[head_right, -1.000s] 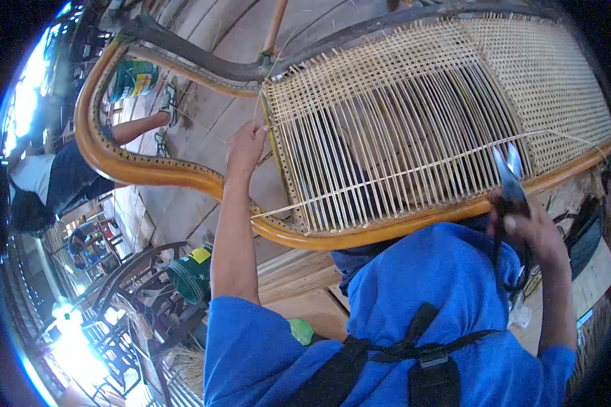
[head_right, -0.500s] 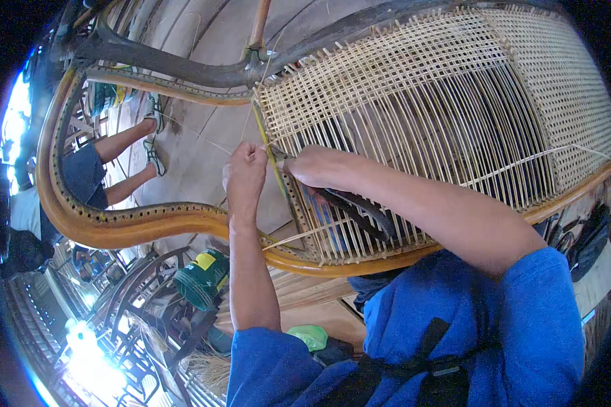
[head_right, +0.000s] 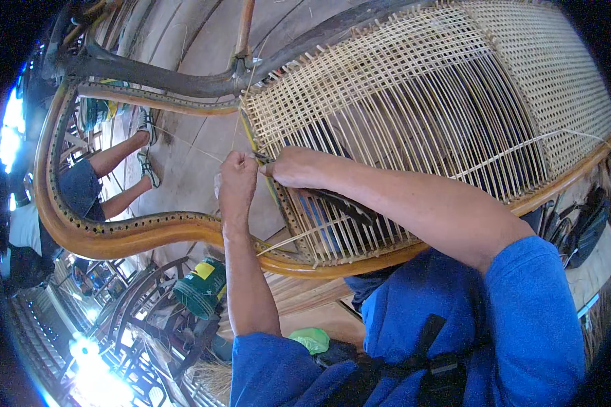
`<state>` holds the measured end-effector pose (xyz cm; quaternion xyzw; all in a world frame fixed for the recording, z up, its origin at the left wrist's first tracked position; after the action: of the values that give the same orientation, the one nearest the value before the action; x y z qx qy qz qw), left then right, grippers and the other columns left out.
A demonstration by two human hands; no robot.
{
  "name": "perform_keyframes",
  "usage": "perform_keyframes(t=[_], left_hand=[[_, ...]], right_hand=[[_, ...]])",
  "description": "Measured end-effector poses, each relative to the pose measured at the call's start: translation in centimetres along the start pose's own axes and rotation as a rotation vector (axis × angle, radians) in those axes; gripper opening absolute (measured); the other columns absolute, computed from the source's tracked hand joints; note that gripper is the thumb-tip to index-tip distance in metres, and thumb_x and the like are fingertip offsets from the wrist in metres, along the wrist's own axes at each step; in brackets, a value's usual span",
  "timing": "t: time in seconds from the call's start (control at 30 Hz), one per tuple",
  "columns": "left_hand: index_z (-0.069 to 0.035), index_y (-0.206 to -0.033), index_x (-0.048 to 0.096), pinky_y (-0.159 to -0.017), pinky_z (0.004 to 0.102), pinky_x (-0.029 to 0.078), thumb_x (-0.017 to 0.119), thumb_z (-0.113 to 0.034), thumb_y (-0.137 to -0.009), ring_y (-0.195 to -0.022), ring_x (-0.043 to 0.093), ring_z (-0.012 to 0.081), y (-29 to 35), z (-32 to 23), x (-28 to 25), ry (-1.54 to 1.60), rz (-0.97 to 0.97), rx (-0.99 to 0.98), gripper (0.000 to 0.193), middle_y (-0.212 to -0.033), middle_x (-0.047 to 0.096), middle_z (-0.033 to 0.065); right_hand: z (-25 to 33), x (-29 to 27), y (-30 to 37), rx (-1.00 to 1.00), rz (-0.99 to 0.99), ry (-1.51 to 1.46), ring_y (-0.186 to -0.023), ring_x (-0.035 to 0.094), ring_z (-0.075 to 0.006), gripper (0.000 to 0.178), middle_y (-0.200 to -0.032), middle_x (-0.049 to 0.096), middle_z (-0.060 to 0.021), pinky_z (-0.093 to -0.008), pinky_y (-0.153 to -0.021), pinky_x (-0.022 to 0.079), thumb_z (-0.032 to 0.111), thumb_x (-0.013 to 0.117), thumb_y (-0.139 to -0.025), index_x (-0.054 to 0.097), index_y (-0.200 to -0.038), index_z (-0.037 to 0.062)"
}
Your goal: Weaving rattan strips into a bamboo furniture frame and trimming excess material with a knife.
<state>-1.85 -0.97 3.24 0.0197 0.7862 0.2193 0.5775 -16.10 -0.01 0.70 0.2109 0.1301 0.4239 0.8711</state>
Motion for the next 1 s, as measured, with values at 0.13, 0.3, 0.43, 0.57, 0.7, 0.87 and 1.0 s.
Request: perform_keyframes(t=[0.13,0.3,0.43,0.57,0.7,0.87,1.0], left_hand=[[-0.006,-0.089,0.062,-0.062,0.0409,0.046,0.054,-0.024,-0.084,-0.067,0.060,0.0336,1.9,-0.1,-0.3,0.070,-0.094,0.132,0.020,-0.075,0.062,0.0164],[-0.008,-0.086,0.057,-0.059,0.0366,0.049,0.053,-0.006,-0.079,-0.071,0.058,0.0262,15.6,-11.4,0.9,0.306,0.049,0.761,0.008,-0.075,0.056,0.0117],[-0.005,-0.089,0.056,-0.065,0.0390,0.049,0.054,-0.006,-0.077,-0.076,0.058,0.0298,21.7,-18.8,6.2,0.332,0.108,0.827,0.012,-0.080,0.054,0.0113],[-0.002,-0.092,0.057,-0.076,0.0400,0.047,0.054,-0.005,-0.080,-0.087,0.055,0.0322,23.6,-22.6,9.0,0.667,0.224,0.881,0.012,-0.090,0.054,0.0138],[-0.003,-0.087,0.059,-0.087,0.0377,0.043,0.057,-0.003,-0.078,-0.099,0.052,0.0307,26.0,-26.3,9.5,0.816,0.474,0.989,0.010,-0.102,0.053,0.0143],[-0.008,-0.092,0.064,-0.099,0.0387,0.035,0.059,-0.001,-0.075,-0.114,0.046,0.0331,28.3,-29.7,9.6,0.917,0.425,1.128,0.019,-0.121,0.047,0.0169],[-0.006,-0.092,0.060,-0.084,0.0355,0.044,0.053,-0.014,-0.084,-0.100,0.056,0.0254,26.7,-30.3,8.7,0.768,0.442,1.091,0.013,-0.107,0.056,0.0146]], right_hand=[[-0.8,-1.1,6.1,0.131,-0.073,0.173,-0.066,0.062,-0.0350,0.057,-0.065,0.059,-0.0222,-0.0451,-0.066,0.048,0.048,0.038,-0.092,0.061,-0.079,-0.0030],[-5.1,-4.3,24.0,0.308,-0.207,0.288,-0.083,0.060,-0.0407,0.062,-0.082,0.060,-0.0262,-0.0457,-0.074,0.046,0.055,0.049,-0.085,0.058,-0.088,-0.0065],[-11.8,-3.9,38.9,0.518,-0.623,0.177,-0.095,0.056,-0.0409,0.054,-0.098,0.058,-0.0277,-0.0424,-0.084,0.042,0.043,0.053,-0.083,0.054,-0.109,-0.0045],[-23.0,1.1,48.6,0.751,-0.806,0.267,-0.105,0.054,-0.0400,0.054,-0.106,0.059,-0.0262,-0.0404,-0.092,0.041,0.039,0.052,-0.086,0.050,-0.120,-0.0028],[-22.3,3.7,49.0,0.549,-0.951,0.608,-0.108,0.054,-0.0325,0.042,-0.116,0.056,-0.0186,-0.0372,-0.092,0.042,0.023,0.060,-0.085,0.052,-0.118,-0.0021],[-14.2,1.2,40.1,-0.125,-1.003,-0.455,-0.093,0.058,-0.0177,0.029,-0.098,0.061,-0.0079,-0.0272,-0.082,0.045,0.015,0.056,-0.088,0.056,-0.113,-0.0006],[-10.3,-2.8,39.8,-0.097,-1.301,-0.075,-0.080,0.060,-0.0129,0.023,-0.083,0.062,-0.0078,-0.0254,-0.072,0.047,0.014,0.049,-0.092,0.060,-0.101,-0.0034]])
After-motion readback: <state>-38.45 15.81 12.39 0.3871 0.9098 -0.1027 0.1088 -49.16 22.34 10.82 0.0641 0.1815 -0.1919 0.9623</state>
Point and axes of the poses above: each hand's wrist, its own y-axis away from the middle knuckle, its own x-axis out of the palm, z = x × y, the point moved 4 cm from there along -y, towards the middle knuckle
